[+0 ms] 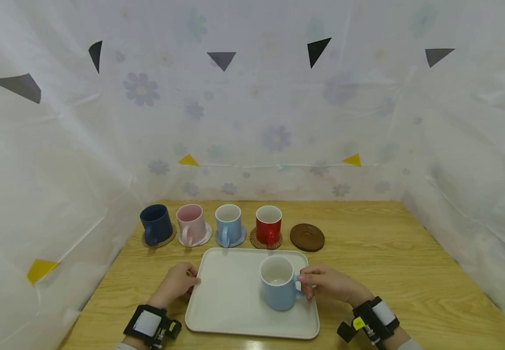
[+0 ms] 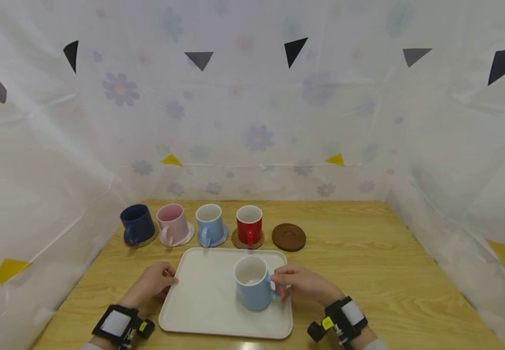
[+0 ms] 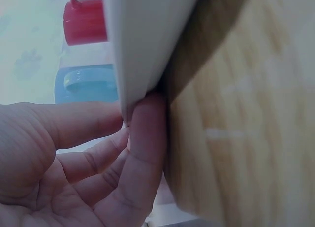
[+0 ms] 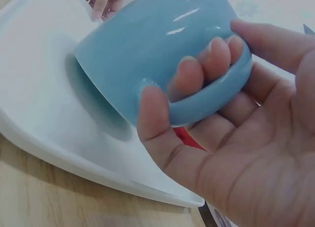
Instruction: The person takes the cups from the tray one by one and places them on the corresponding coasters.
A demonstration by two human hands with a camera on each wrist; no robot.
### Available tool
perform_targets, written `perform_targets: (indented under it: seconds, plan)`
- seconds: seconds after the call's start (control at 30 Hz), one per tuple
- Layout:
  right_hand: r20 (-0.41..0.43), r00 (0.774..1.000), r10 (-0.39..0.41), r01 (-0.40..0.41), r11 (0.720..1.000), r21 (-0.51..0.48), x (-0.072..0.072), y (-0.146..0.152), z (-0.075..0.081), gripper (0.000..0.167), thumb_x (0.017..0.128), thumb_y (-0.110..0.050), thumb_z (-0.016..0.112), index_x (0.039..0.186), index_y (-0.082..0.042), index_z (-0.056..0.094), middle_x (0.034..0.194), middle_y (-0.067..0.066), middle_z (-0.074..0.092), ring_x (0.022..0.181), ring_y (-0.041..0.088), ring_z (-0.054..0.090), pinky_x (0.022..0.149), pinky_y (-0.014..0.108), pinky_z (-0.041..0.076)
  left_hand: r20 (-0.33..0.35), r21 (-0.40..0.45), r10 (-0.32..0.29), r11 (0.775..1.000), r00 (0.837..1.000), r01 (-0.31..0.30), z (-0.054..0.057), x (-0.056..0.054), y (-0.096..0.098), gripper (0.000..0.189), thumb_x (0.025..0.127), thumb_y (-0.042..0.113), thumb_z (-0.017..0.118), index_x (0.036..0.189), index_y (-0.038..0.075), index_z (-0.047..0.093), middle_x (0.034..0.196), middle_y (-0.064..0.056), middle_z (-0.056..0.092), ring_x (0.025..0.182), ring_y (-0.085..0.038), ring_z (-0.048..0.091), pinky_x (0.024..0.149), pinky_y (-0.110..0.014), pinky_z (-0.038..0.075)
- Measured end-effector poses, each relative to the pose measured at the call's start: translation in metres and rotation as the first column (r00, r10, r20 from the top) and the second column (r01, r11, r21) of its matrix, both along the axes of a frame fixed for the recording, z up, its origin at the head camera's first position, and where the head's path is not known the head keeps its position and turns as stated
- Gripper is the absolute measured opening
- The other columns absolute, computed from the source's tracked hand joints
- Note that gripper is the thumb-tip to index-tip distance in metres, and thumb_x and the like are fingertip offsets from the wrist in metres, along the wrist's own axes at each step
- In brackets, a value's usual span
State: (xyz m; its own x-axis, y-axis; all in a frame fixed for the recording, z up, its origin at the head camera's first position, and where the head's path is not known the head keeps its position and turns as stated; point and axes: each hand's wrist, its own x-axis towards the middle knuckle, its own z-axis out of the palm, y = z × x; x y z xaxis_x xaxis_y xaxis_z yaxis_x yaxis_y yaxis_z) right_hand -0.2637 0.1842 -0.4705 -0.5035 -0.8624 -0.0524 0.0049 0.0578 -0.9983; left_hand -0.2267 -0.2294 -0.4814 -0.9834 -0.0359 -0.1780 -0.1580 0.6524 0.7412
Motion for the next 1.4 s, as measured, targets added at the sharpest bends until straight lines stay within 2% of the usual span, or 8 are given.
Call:
perform_targets:
  seconds: [0.2, 0.33, 0.47, 0.6, 0.77, 0.9, 1.1, 1.4]
  plan:
    - [-0.025, 0.991, -0.135, 0.135, 0.991, -0.007, -0.004, 0.010, 0.007, 0.034, 0.106, -0.020, 0.039, 0.081, -0.002, 0.052, 0.075, -0.008, 0.056, 0.073, 0.008, 0.058, 0.072, 0.030, 0.055, 0.000, 0.006, 0.004, 1.000, 1.000, -0.004, -0.001, 0.002, 0.000, 0.008, 0.088, 0.000, 0.065, 0.094, -0.004, 0.061, 0.078, -0.009, 0.063, 0.059, -0.016, 0.063, 0.051, -0.030, 0.055]
    - [-0.074, 0.956, -0.285, 0.284, 0.959, -0.011, -0.011, 0.017, 0.013, 0.035, 0.107, -0.024, 0.038, 0.079, -0.012, 0.054, 0.075, -0.007, 0.056, 0.072, 0.010, 0.057, 0.074, 0.036, 0.055, -0.001, 0.014, 0.007, 1.000, 1.000, -0.007, 0.000, 0.004, 0.000, 0.008, 0.088, 0.000, 0.065, 0.094, -0.004, 0.061, 0.078, -0.010, 0.063, 0.059, -0.016, 0.064, 0.051, -0.030, 0.056]
    - [-0.162, 0.862, -0.480, 0.484, 0.875, -0.012, -0.020, 0.016, 0.019, 0.037, 0.105, -0.034, 0.042, 0.080, -0.009, 0.053, 0.078, -0.003, 0.053, 0.078, 0.013, 0.056, 0.078, 0.040, 0.056, -0.006, 0.004, 0.007, 1.000, 1.000, -0.007, 0.002, 0.004, -0.002, 0.009, 0.088, 0.000, 0.065, 0.095, -0.004, 0.061, 0.078, -0.010, 0.063, 0.058, -0.016, 0.063, 0.050, -0.030, 0.055]
    - [-0.154, 0.752, -0.641, 0.642, 0.765, -0.047, -0.032, 0.008, 0.018, 0.042, 0.103, -0.039, 0.045, 0.083, -0.004, 0.053, 0.079, 0.001, 0.052, 0.081, 0.017, 0.055, 0.082, 0.047, 0.054, -0.003, -0.004, 0.018, 1.000, 1.000, -0.018, 0.002, 0.004, -0.004, 0.009, 0.087, 0.001, 0.065, 0.095, -0.003, 0.061, 0.078, -0.010, 0.063, 0.059, -0.016, 0.063, 0.051, -0.030, 0.055]
    - [-0.092, 0.641, -0.762, 0.758, 0.648, -0.080, -0.048, 0.000, 0.012, 0.041, 0.102, -0.038, 0.048, 0.080, -0.004, 0.053, 0.076, 0.002, 0.053, 0.076, 0.016, 0.054, 0.081, 0.048, 0.054, -0.008, 0.008, 0.007, 1.000, 1.000, -0.007, 0.001, 0.004, -0.004, 0.010, 0.087, 0.000, 0.065, 0.095, -0.004, 0.061, 0.079, -0.010, 0.063, 0.059, -0.016, 0.063, 0.051, -0.031, 0.055]
    - [-0.060, 0.577, -0.815, 0.809, 0.580, -0.096, -0.058, -0.002, 0.004, 0.040, 0.102, -0.034, 0.050, 0.075, -0.004, 0.054, 0.071, 0.002, 0.055, 0.071, 0.014, 0.056, 0.073, 0.038, 0.057, -0.004, 0.022, 0.012, 1.000, 1.000, -0.012, -0.001, 0.004, -0.005, 0.009, 0.087, 0.000, 0.065, 0.094, -0.004, 0.061, 0.079, -0.010, 0.063, 0.059, -0.017, 0.063, 0.051, -0.031, 0.056]
    - [-0.034, 0.538, -0.842, 0.834, 0.537, -0.127, -0.069, -0.004, -0.010, 0.039, 0.104, -0.029, 0.047, 0.071, -0.008, 0.054, 0.068, -0.001, 0.055, 0.066, 0.012, 0.057, 0.071, 0.035, 0.058, 0.002, 0.026, 0.011, 1.000, 1.000, -0.011, -0.002, 0.005, -0.004, 0.010, 0.087, 0.000, 0.064, 0.095, -0.004, 0.060, 0.079, -0.011, 0.062, 0.059, -0.017, 0.063, 0.051, -0.031, 0.056]
    - [-0.013, 0.527, -0.850, 0.841, 0.524, -0.134, -0.074, -0.009, -0.017, 0.039, 0.104, -0.027, 0.046, 0.072, -0.007, 0.055, 0.069, 0.000, 0.057, 0.067, 0.014, 0.059, 0.072, 0.036, 0.058, 0.006, 0.027, 0.025, 0.999, 1.000, -0.025, -0.001, 0.004, -0.005, 0.010, 0.087, 0.000, 0.065, 0.095, -0.004, 0.061, 0.079, -0.011, 0.062, 0.058, -0.017, 0.063, 0.051, -0.031, 0.056]
